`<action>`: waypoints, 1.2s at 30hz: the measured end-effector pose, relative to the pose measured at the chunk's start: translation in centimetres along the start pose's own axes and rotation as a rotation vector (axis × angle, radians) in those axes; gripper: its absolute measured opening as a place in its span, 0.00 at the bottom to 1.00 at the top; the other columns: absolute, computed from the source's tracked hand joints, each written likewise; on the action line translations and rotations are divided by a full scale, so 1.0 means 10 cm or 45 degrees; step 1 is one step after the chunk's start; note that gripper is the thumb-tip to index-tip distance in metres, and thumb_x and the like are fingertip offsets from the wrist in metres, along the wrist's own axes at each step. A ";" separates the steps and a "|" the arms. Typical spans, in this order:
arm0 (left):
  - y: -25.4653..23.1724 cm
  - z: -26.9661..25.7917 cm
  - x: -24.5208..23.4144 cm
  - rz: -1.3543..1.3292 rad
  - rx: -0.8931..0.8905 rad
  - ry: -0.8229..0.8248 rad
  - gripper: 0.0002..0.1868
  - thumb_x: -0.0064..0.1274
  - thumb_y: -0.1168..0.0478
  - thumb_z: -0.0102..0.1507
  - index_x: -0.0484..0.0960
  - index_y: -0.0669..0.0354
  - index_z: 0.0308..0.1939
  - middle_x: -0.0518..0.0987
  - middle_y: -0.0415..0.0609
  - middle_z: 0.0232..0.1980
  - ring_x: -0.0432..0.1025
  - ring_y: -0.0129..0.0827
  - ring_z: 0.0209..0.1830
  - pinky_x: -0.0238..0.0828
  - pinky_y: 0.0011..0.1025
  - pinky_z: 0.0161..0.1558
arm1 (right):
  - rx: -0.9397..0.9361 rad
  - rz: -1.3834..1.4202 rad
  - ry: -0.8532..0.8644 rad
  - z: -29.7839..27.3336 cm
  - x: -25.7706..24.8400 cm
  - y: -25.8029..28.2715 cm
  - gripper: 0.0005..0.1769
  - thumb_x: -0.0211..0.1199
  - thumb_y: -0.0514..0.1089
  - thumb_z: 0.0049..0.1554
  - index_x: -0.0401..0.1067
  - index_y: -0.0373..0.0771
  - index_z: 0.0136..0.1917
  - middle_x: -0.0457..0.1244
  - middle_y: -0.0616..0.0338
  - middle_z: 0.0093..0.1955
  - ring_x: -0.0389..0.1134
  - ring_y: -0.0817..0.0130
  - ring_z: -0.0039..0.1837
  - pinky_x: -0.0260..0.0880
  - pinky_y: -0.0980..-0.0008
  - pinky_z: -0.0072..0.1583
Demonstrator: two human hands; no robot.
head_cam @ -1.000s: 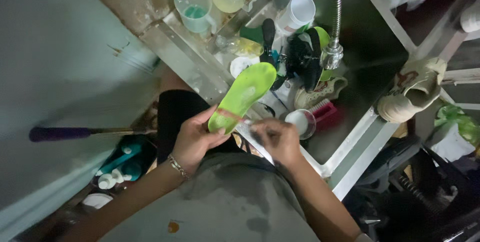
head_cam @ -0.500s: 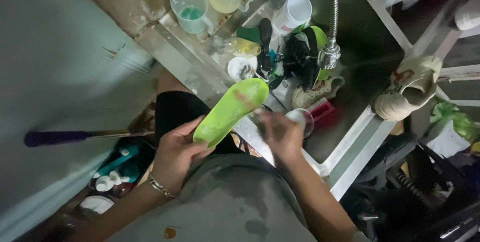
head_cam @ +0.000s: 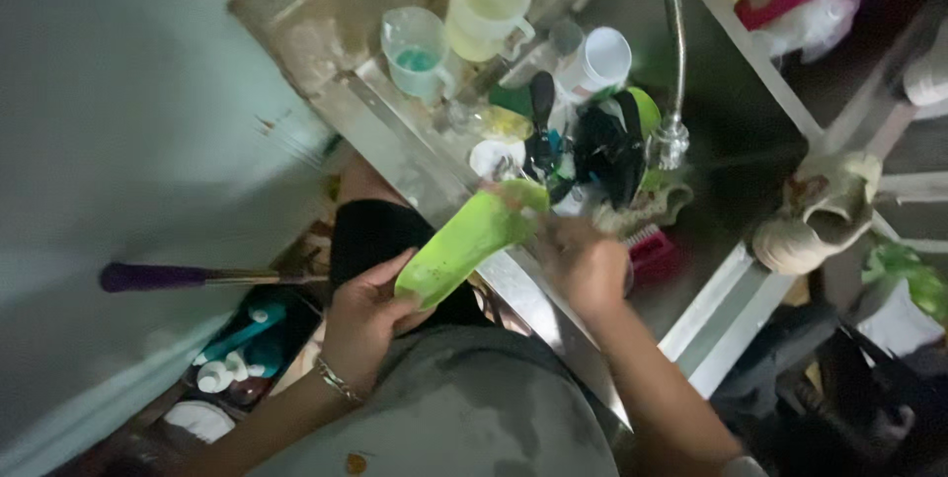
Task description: The person washes a shoe and its insole by applying soap and scrubbing them with a pink brush over a sink.
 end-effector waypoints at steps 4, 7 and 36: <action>-0.05 0.13 -0.21 -0.009 0.283 -0.016 0.43 0.62 0.74 0.67 0.85 0.62 0.89 0.96 0.60 0.68 0.83 0.38 0.52 0.96 0.45 0.60 | 0.161 0.071 -0.116 1.10 -0.46 0.17 0.17 0.73 0.58 0.80 0.94 0.47 0.57 0.76 0.61 0.37 0.76 0.68 0.34 0.69 0.57 0.32; -0.14 0.13 -0.27 0.001 0.248 -0.071 0.43 0.66 0.71 0.67 0.82 0.61 0.90 0.95 0.61 0.75 0.91 0.50 0.66 0.97 0.50 0.65 | 0.090 0.089 -0.132 1.78 -0.46 0.33 0.17 0.77 0.59 0.78 0.96 0.45 0.61 0.79 0.62 0.39 0.79 0.67 0.37 0.68 0.61 0.33; -0.12 0.33 -0.58 -0.202 0.275 -0.152 0.36 0.63 0.83 0.67 0.87 0.68 0.81 0.85 0.86 0.75 0.84 0.83 0.70 0.94 0.69 0.61 | 0.278 0.494 0.086 1.09 -0.26 0.22 0.11 0.78 0.46 0.76 0.92 0.35 0.59 0.80 0.36 0.50 0.82 0.26 0.52 0.82 0.36 0.53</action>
Point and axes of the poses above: each hand's wrist, its own z-axis towards the middle knuckle, its own x-axis out of the palm, y = z × x, the point moved 9 cm from there along z, towards the middle knuckle
